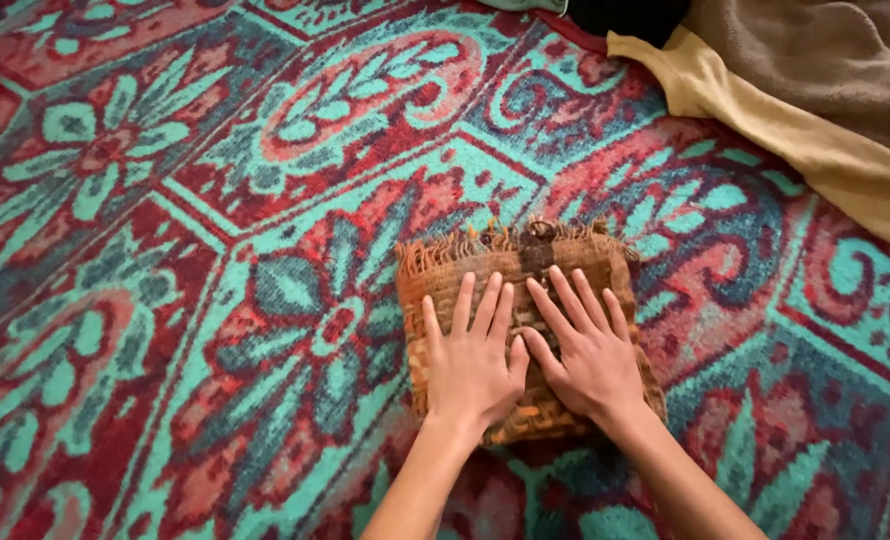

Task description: Folding scarves and placing them on a shelf in a closet.

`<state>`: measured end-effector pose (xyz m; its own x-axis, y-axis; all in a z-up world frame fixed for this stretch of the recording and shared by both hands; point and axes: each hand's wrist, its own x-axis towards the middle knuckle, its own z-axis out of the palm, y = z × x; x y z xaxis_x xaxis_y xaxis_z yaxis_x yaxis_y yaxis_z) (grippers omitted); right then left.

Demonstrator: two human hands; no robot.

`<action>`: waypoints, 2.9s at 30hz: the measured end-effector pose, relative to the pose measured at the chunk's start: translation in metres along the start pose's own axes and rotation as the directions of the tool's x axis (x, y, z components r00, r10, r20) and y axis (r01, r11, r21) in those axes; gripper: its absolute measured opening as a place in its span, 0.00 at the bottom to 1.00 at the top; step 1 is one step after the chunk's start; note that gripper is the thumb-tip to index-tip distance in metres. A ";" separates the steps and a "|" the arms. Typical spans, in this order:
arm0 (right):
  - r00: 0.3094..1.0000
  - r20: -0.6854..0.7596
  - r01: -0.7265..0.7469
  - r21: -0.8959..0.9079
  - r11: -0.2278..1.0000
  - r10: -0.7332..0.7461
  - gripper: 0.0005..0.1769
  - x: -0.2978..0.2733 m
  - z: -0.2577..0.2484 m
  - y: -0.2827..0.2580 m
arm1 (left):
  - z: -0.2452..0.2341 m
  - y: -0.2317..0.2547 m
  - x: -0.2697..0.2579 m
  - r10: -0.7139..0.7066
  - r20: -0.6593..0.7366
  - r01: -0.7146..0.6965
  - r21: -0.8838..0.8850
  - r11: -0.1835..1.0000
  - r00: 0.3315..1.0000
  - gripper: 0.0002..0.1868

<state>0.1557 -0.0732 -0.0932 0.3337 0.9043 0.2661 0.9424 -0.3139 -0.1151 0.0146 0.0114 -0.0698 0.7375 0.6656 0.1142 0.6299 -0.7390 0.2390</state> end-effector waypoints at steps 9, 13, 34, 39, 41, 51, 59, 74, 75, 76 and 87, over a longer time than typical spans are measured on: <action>0.835 0.384 -0.499 0.229 0.836 0.394 0.42 0.003 -0.005 0.070 | 0.008 -0.005 0.013 -0.110 0.139 0.117 -0.042 0.992 0.984 0.38; 0.733 0.387 -0.674 0.302 0.674 0.560 0.51 -0.030 -0.021 0.058 | -0.012 0.006 0.007 -0.119 0.207 0.128 -0.028 0.991 0.971 0.38; 0.825 0.544 -0.542 0.684 0.487 0.154 0.28 0.043 -0.242 -0.101 | -0.236 0.059 -0.021 -0.195 0.406 0.431 -0.896 0.110 0.893 0.38; 0.895 0.376 0.132 0.286 0.949 -0.238 0.45 0.024 -0.253 -0.154 | -0.178 -0.008 -0.036 -0.182 0.342 0.107 -0.676 -0.729 0.922 0.05; 0.917 0.285 0.198 0.279 0.940 -0.278 0.44 0.014 -0.215 -0.159 | -0.142 -0.019 -0.046 -0.240 0.363 0.064 -0.656 -0.752 0.900 0.13; 0.999 -0.006 0.050 0.445 0.894 -0.052 0.11 -0.026 -0.084 -0.093 | -0.087 -0.048 -0.065 -0.562 0.663 0.539 -0.741 -0.400 0.495 0.46; 0.972 -0.137 0.220 0.244 0.945 -0.191 0.20 -0.010 -0.033 -0.073 | -0.066 -0.060 -0.078 -0.872 0.123 0.639 -0.730 0.244 0.473 0.34; 0.965 -0.151 0.239 0.177 0.955 -0.213 0.26 -0.004 -0.018 -0.064 | -0.059 -0.137 -0.009 -0.494 -0.335 0.423 -0.266 0.866 0.802 0.20; 0.977 -0.138 0.196 0.290 0.937 -0.162 0.21 0.003 -0.024 -0.063 | -0.093 -0.100 -0.019 -0.352 -0.443 0.223 -0.317 0.922 0.825 0.15; 0.978 -0.135 0.195 0.293 0.936 -0.162 0.21 0.009 -0.024 -0.065 | -0.104 -0.083 -0.016 -0.354 -0.440 0.226 -0.316 0.921 0.825 0.15; 0.982 -0.143 0.116 -0.033 0.993 -0.120 0.33 0.014 0.002 -0.056 | 0.005 -0.106 -0.024 -0.276 0.000 0.271 -0.183 0.945 0.961 0.32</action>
<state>0.1073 -0.0420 -0.0845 0.2177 0.8848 0.4120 0.9750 -0.2159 -0.0516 -0.0685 0.0735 -0.1026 0.5350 0.8437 0.0439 0.7506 -0.4985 0.4336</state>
